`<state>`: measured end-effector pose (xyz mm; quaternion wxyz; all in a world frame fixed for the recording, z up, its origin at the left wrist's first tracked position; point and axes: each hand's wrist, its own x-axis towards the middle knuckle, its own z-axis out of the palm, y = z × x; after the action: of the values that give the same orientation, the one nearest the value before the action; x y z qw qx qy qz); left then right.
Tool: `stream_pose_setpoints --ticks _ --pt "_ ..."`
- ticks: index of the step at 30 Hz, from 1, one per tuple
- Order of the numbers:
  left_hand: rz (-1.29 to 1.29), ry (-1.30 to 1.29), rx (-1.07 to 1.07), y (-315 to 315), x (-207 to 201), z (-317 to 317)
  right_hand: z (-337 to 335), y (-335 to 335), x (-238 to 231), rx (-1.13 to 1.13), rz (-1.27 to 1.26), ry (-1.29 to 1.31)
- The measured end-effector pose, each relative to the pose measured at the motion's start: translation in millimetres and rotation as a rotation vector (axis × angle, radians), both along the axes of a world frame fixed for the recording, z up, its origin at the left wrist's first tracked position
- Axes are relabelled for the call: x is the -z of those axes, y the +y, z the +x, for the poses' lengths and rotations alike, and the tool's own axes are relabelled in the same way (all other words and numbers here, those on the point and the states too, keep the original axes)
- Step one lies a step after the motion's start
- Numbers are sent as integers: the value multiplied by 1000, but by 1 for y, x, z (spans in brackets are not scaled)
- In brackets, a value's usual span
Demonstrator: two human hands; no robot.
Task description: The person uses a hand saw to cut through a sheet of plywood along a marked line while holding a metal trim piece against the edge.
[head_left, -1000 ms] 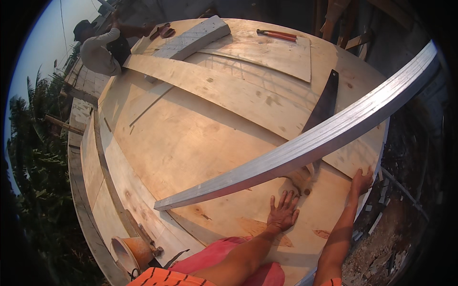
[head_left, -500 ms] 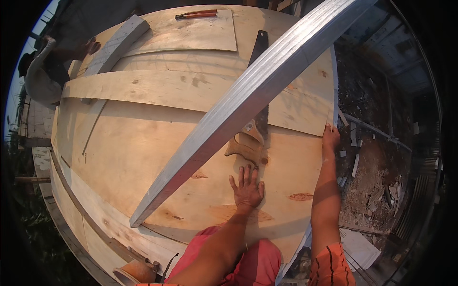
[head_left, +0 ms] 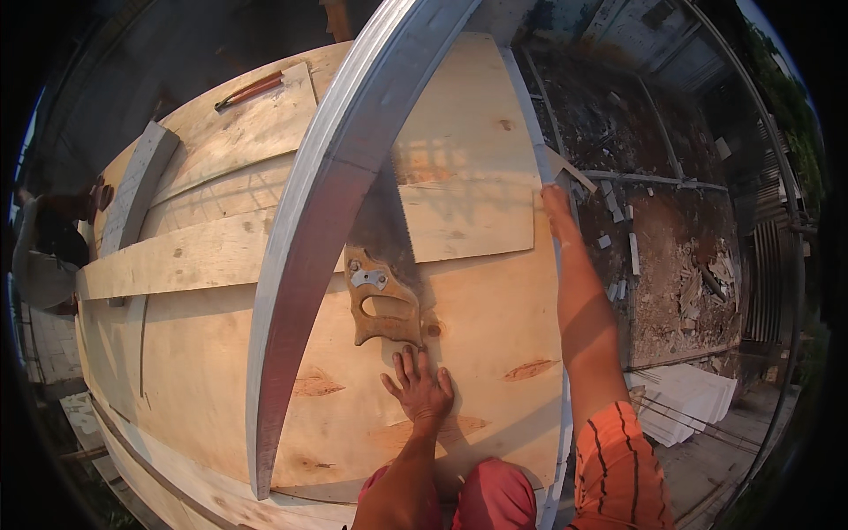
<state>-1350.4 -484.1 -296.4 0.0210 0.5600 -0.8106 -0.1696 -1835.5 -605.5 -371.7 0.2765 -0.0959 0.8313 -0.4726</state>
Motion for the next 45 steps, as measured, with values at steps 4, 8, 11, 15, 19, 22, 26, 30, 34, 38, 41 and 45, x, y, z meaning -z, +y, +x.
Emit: stream_pose_setpoints --ticks 4,8,11,15,19,22,26,30,34,38,41,45 --pt "-40 -52 -10 -1 1 14 30 -42 -20 -38 -275 -28" --pt "-68 -17 6 1 3 8 19 -58 -39 -4 -102 171" --pt "-38 -21 7 1 0 6 18 -54 -35 -21 -75 202" --pt "-55 -20 4 2 3 9 44 -49 -67 -13 107 470" --pt "-55 -3 15 0 3 1 132 -21 -102 -90 45 872" --pt "-49 -22 -13 -2 2 14 251 -22 -139 -304 -118 489" --pt "-28 1 37 0 -1 6 345 9 -152 -505 -206 359" --pt "88 78 33 8 27 26 431 29 -153 -763 -173 465" --pt "34 60 9 -1 2 7 431 25 -127 -765 -9 783" --pt "116 -170 130 0 27 14 422 15 -130 -857 183 718" --pt "129 -112 76 -2 20 24 412 13 -176 -774 76 796" --pt "114 34 0 -1 -3 9 351 29 -266 -637 -65 826"
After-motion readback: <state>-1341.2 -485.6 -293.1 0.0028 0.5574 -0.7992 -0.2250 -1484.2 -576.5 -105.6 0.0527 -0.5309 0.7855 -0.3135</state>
